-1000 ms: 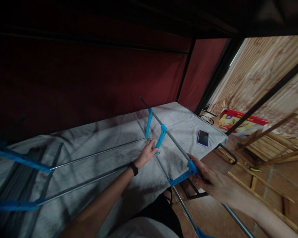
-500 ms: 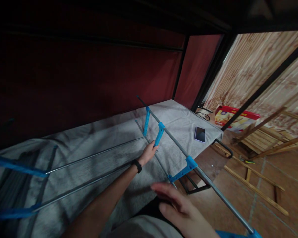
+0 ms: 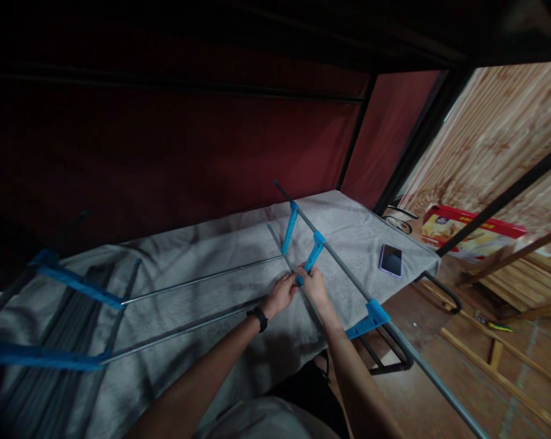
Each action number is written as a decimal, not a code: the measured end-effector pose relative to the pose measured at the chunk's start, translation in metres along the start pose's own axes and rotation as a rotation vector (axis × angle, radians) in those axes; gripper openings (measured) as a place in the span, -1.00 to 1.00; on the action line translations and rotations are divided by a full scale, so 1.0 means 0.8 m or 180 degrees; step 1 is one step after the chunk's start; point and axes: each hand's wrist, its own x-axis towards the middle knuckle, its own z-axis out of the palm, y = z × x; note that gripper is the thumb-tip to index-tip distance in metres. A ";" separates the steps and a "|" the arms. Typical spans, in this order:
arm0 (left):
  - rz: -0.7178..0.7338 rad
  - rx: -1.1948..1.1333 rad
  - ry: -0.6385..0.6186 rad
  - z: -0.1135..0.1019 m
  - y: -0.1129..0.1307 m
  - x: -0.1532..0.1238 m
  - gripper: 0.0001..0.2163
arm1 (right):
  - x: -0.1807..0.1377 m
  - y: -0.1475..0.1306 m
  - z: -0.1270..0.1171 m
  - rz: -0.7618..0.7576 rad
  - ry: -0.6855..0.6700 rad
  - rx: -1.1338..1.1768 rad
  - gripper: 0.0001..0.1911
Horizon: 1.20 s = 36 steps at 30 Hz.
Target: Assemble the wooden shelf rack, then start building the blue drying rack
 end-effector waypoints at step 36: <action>-0.0259 0.0541 -0.0443 -0.025 -0.020 -0.065 -0.66 | -0.013 0.019 -0.039 0.0110 0.0673 -0.0724 -0.50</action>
